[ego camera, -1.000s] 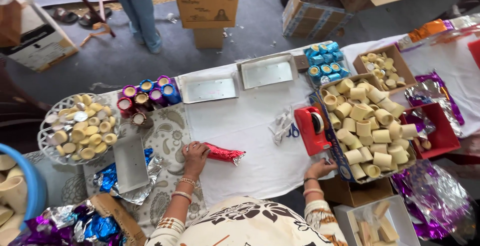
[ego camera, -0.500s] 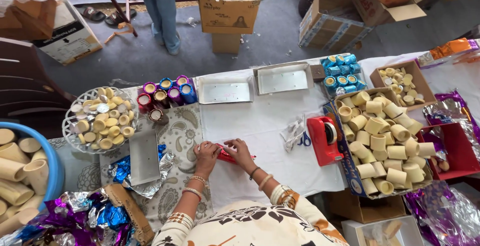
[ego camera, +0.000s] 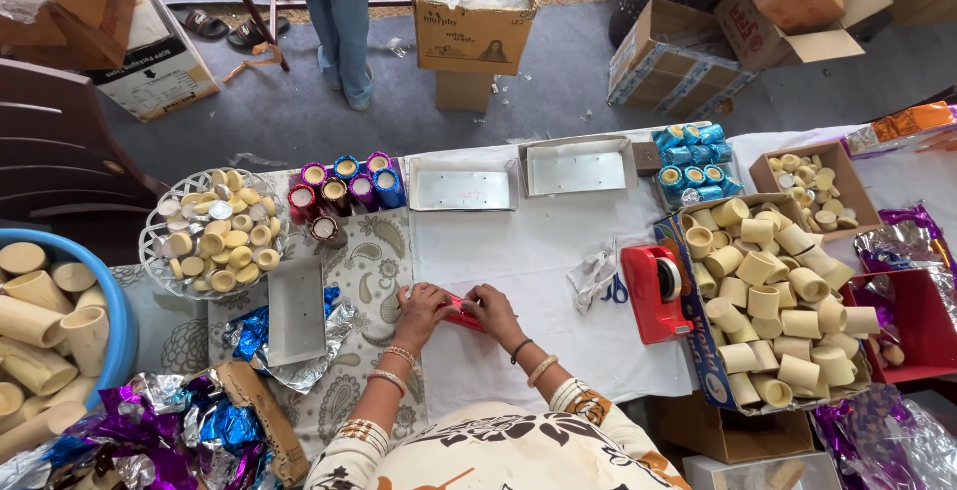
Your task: The person wraps small beige cylindrical objects with red metallic foil. They place the cylinder on the foil, roll it to cover the body, and then fold and tuck the ends to seal the package. The wrapped items are placed on the table.
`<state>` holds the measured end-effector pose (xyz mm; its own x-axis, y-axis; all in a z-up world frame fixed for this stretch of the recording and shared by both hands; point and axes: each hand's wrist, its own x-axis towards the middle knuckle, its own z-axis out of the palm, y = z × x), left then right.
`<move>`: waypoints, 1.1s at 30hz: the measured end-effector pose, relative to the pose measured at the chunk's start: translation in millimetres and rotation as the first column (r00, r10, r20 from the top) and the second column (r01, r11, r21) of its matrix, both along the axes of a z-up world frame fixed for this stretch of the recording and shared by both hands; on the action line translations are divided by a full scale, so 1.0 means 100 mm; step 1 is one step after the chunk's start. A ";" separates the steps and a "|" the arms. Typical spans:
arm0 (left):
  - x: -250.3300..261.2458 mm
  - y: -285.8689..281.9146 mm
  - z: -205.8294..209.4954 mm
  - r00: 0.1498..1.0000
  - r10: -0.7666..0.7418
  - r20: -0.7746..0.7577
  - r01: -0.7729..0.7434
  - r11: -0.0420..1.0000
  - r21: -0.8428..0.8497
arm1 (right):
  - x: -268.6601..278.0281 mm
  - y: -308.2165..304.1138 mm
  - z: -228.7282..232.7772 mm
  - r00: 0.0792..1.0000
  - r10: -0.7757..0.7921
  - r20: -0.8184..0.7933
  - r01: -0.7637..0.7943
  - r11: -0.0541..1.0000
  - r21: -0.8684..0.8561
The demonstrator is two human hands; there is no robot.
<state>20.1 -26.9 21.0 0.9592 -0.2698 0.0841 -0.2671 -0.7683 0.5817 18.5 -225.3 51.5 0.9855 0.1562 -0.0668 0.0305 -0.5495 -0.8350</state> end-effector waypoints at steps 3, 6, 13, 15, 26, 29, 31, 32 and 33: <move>0.00 0.06 0.18 0.997 -0.081 -0.013 0.081 0.997 0.015 | -0.06 -0.13 -0.12 0.986 -0.145 0.084 0.140 0.988 0.061; 0.02 0.12 0.17 0.989 -0.140 -0.044 0.142 0.989 0.047 | -0.11 -0.31 -0.27 0.944 -0.297 -0.144 0.310 0.947 0.079; -0.01 0.16 0.26 0.982 -0.170 -0.084 0.179 0.978 0.111 | -0.42 -0.45 -0.24 0.847 -0.344 -0.405 0.459 0.857 0.234; -0.05 0.17 0.27 0.984 -0.148 -0.098 0.158 0.982 0.105 | -0.48 -0.46 -0.29 0.888 -0.347 -0.302 0.421 0.877 0.231; -0.21 -0.02 -0.08 0.986 0.058 -0.156 -0.056 0.998 0.021 | -0.40 -0.17 0.15 0.981 0.093 0.170 -0.096 0.995 0.011; -0.21 -0.02 -0.04 0.980 0.104 -0.171 -0.104 0.995 0.005 | -0.38 -0.13 0.29 0.898 0.293 0.329 -0.270 0.956 -0.115; -0.19 0.01 -0.14 0.975 0.115 -0.192 -0.119 0.993 -0.005 | -0.36 -0.13 0.29 0.868 0.329 0.371 -0.294 0.944 -0.150; -0.17 0.02 -0.24 0.971 0.133 -0.200 -0.146 0.988 -0.050 | -0.36 -0.14 0.28 0.877 0.340 0.341 -0.303 0.940 -0.157; -0.16 0.04 -0.35 0.966 0.150 -0.210 -0.173 0.980 -0.095 | -0.35 -0.15 0.27 0.885 0.349 0.309 -0.312 0.936 -0.163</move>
